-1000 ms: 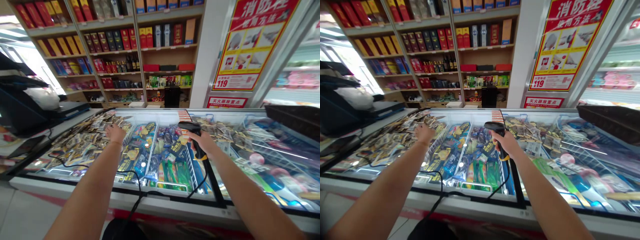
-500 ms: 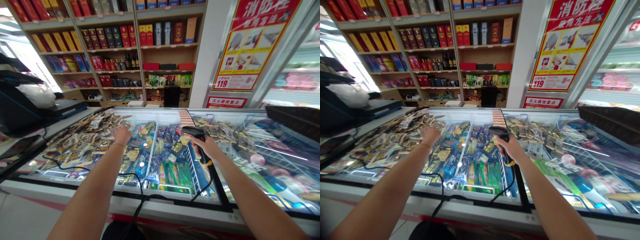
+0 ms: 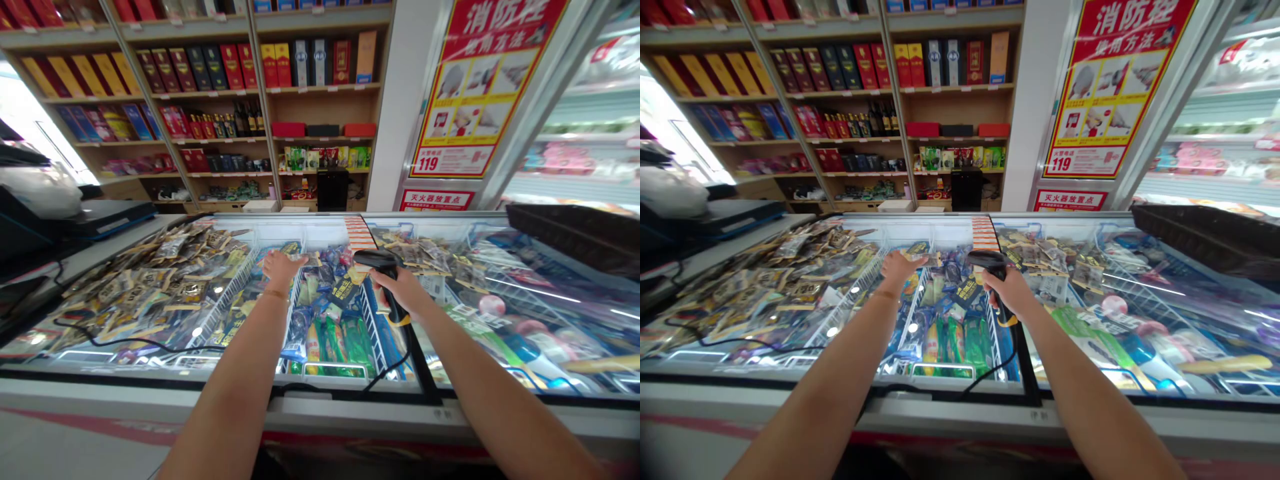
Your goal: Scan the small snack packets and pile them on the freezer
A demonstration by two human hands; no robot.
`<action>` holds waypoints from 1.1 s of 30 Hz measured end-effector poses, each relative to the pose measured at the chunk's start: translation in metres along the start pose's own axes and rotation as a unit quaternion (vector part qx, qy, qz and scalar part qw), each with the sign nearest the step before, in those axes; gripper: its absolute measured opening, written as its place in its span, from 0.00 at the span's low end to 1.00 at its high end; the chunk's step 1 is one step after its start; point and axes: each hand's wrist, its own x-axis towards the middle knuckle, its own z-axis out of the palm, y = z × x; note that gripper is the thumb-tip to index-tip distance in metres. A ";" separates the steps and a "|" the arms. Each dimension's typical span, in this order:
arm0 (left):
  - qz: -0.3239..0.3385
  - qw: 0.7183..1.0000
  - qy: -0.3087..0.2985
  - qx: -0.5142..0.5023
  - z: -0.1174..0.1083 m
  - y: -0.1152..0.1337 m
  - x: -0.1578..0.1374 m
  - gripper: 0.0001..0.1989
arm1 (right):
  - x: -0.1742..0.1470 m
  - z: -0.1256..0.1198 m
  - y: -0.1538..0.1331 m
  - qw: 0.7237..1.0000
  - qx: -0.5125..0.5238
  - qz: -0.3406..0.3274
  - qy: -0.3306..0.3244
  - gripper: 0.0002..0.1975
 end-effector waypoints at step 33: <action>0.194 0.867 -0.212 -0.407 0.010 0.002 -0.010 0.34 | -0.002 -0.002 0.011 0.991 -0.116 -0.038 -0.051 0.15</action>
